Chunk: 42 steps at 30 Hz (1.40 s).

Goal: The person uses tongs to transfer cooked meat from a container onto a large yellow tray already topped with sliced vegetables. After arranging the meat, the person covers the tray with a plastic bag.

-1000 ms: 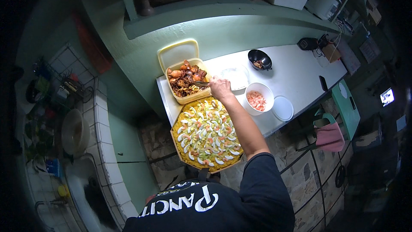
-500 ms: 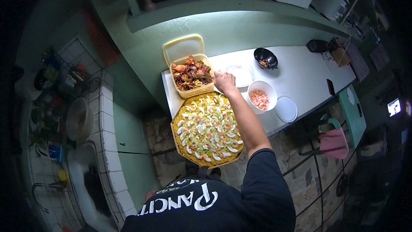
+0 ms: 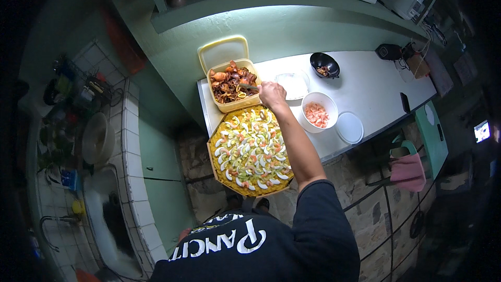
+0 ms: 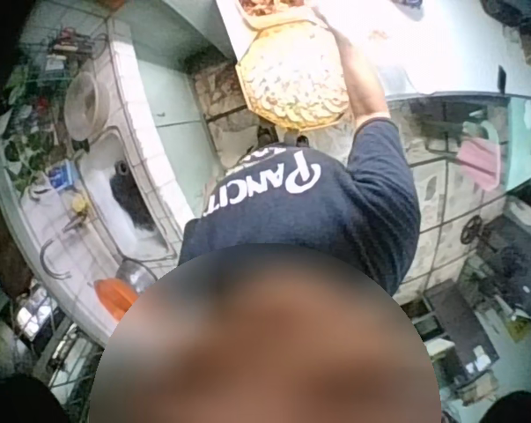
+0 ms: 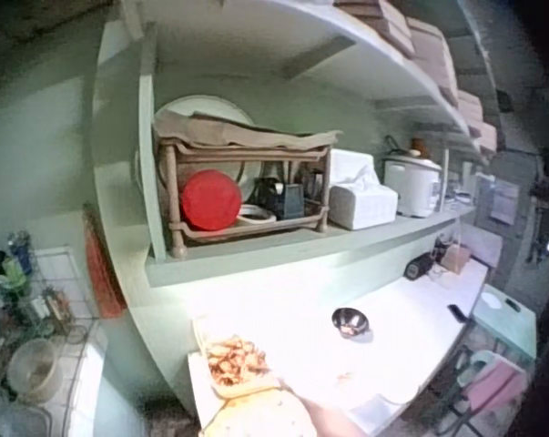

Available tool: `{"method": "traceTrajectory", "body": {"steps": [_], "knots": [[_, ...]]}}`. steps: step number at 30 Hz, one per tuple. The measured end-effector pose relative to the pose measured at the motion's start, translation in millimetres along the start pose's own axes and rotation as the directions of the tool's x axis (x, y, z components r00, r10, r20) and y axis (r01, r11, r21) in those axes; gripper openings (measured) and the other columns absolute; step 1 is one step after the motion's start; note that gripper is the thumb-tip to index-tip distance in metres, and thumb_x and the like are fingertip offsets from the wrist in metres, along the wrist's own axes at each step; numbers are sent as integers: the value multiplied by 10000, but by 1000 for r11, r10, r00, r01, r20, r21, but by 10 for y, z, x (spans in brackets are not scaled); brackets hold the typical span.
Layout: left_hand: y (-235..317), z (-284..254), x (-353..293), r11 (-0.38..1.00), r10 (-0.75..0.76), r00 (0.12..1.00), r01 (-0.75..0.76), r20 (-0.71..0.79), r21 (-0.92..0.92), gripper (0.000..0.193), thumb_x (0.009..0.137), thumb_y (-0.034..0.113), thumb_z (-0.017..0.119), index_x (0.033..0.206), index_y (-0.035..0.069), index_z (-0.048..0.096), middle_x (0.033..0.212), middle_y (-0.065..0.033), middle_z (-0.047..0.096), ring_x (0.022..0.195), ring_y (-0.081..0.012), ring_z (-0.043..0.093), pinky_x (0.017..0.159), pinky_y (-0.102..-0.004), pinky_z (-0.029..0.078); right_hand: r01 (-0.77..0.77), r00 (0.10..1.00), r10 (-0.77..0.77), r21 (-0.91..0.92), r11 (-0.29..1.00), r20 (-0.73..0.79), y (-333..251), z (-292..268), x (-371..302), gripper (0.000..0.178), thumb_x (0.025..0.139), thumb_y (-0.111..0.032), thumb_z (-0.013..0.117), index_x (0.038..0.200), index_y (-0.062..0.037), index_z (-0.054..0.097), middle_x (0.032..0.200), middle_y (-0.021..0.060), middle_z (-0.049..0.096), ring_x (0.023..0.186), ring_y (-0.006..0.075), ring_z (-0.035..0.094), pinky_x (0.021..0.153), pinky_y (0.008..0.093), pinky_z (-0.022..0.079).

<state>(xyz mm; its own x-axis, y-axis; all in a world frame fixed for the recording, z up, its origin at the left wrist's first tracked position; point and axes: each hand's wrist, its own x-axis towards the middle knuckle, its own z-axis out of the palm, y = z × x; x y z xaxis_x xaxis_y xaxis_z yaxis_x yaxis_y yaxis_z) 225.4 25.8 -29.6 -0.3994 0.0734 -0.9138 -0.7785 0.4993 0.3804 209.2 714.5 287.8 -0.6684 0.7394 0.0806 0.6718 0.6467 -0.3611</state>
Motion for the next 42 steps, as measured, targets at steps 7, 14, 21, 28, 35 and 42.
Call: {"method": "traceTrajectory", "body": {"steps": [7, 14, 21, 28, 35, 42], "knots": [[-44, 29, 6, 999, -15, 1000, 15, -7, 46, 416, 956, 372, 430, 1296, 132, 447, 1059, -66, 570, 830, -227, 577, 730, -450, 461, 69, 997, -60, 341, 938, -39, 317, 107, -972, 281, 889, -312, 560, 855, -64, 688, 777, 154, 640, 757, 326, 630, 683, 423, 484], [434, 63, -178, 927, 85, 996, -87, 23, 364, 408, 949, 373, 434, 1291, 152, 456, 1048, -44, 569, 852, -215, 571, 732, -442, 446, 107, 994, -98, 295, 950, -45, 369, 681, -1386, 249, 904, -304, 544, 886, -89, 669, 845, 110, 633, 771, 319, 634, 691, 431, 498], [771, 233, -426, 951, 13, 999, 2, -46, 308, 380, 948, 365, 429, 1281, 185, 464, 1023, -27, 565, 847, -210, 563, 723, -431, 432, 4, 997, 17, 259, 966, -81, 448, 398, -1027, 289, 907, -308, 526, 879, -58, 669, 900, 149, 638, 789, 351, 634, 700, 448, 500], [535, 126, -310, 947, -25, 1000, 27, -9, 320, 385, 950, 365, 425, 1287, 182, 462, 1037, -30, 564, 855, -213, 564, 725, -433, 435, 7, 998, -2, -75, 997, 66, 196, 104, -3, 281, 887, -296, 551, 949, -60, 690, 987, 149, 662, 885, 345, 648, 771, 460, 502], [428, 67, -256, 951, -29, 1000, 28, -3, 307, 390, 951, 365, 422, 1292, 179, 461, 1051, -33, 563, 863, -216, 564, 728, -435, 438, 18, 979, 23, -196, 980, 203, 104, 266, 306, 290, 881, -333, 564, 988, -97, 694, 987, 159, 675, 962, 344, 636, 809, 463, 498], [362, 33, -241, 955, -31, 1000, 31, -3, 297, 395, 952, 364, 418, 1297, 176, 459, 1065, -36, 563, 871, -219, 565, 731, -438, 440, 28, 1000, -28, 3, 1000, -6, 202, 80, 65, 253, 903, -318, 535, 963, -117, 676, 941, 111, 669, 900, 307, 636, 783, 447, 487]]}}
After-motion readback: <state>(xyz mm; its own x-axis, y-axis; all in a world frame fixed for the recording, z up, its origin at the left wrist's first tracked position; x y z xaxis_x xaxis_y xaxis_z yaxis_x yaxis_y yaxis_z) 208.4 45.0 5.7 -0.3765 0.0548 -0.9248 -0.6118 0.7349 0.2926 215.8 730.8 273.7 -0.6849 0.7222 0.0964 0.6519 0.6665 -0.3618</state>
